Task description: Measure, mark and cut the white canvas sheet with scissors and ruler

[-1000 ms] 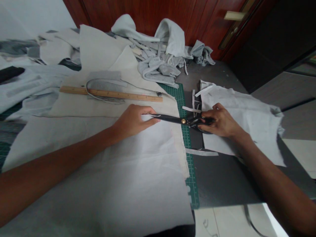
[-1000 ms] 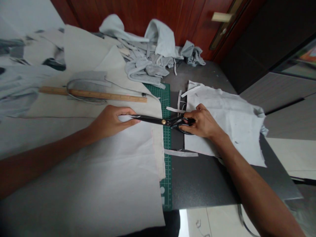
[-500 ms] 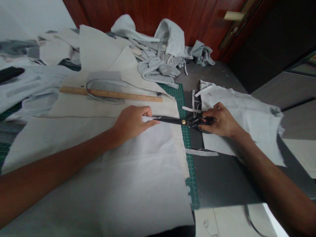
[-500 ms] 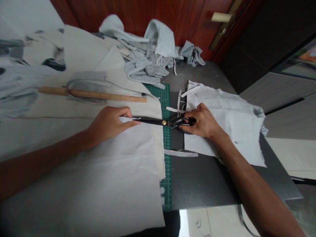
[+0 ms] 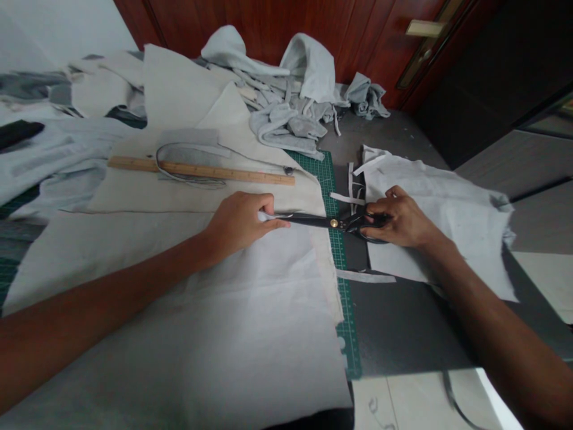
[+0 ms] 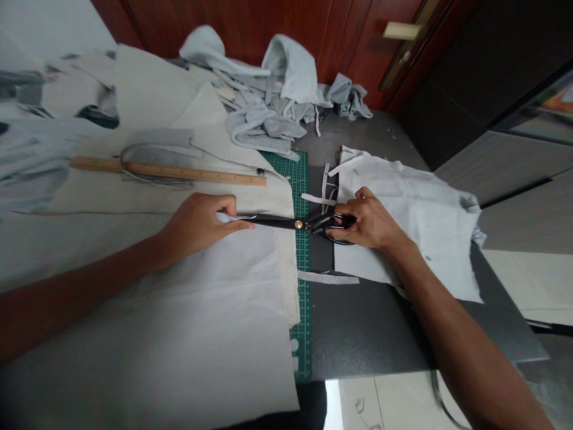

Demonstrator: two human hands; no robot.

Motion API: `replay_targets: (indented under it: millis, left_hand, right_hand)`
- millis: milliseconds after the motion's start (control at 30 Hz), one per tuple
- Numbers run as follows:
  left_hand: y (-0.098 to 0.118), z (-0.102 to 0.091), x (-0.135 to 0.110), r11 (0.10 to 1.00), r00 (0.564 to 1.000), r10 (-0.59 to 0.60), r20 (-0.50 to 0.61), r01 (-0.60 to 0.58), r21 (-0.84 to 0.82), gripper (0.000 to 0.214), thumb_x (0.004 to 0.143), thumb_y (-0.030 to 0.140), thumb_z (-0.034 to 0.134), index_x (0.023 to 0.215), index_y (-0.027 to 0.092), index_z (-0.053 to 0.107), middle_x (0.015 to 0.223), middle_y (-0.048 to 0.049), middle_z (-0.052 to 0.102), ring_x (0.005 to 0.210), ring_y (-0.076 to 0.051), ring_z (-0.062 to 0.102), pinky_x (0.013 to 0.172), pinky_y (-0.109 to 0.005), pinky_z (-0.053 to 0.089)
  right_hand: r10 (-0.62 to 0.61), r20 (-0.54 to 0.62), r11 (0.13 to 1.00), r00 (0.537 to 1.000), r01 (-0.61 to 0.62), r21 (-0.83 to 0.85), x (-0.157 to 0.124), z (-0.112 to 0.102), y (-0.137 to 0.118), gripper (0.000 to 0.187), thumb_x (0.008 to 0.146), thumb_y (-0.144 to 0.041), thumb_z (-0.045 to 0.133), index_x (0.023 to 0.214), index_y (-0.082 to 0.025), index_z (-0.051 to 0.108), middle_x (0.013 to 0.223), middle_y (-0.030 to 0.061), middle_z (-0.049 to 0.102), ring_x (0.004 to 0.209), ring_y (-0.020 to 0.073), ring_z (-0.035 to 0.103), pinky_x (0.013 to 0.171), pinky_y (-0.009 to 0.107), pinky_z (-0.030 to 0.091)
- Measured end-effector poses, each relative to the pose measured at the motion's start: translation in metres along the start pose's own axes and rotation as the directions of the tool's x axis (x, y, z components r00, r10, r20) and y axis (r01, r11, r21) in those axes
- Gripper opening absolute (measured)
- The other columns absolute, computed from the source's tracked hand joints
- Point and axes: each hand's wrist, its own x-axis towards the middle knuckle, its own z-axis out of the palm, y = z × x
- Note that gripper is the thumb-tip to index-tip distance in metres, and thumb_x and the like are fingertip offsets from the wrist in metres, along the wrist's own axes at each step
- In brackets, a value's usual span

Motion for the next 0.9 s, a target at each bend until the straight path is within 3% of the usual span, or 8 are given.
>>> replay_targets:
  millis: [633,900]
  left_hand:
    - [-0.0005,0.0005,0.0,0.999,1.0,-0.012,-0.005,0.011,-0.04,0.042,0.076,0.057,0.08,0.068,0.021,0.06,0.061,0.0021,0.061,0.062,-0.016,0.05,0.06,-0.028,0.03]
    - [0.0006,-0.0002,0.0007,0.998,1.0,-0.028,0.006,0.028,-0.049,0.043,0.075,0.055,0.081,0.066,0.021,0.057,0.06,0.0028,0.058,0.059,-0.015,0.048,0.06,-0.028,0.028]
  right_hand:
    - [0.046,0.011,0.999,0.999,-0.046,0.016,-0.0003,0.0004,0.0022,0.047,0.09,-0.069,0.057,0.071,-0.026,0.061,0.059,0.0008,0.067,0.053,0.0183,0.048,0.082,0.044,0.037]
    - [0.047,0.017,0.999,0.999,-0.047,0.016,0.0004,-0.001,-0.0002,0.047,0.09,-0.068,0.057,0.07,-0.026,0.059,0.057,0.0003,0.065,0.052,0.0182,0.046,0.081,0.045,0.036]
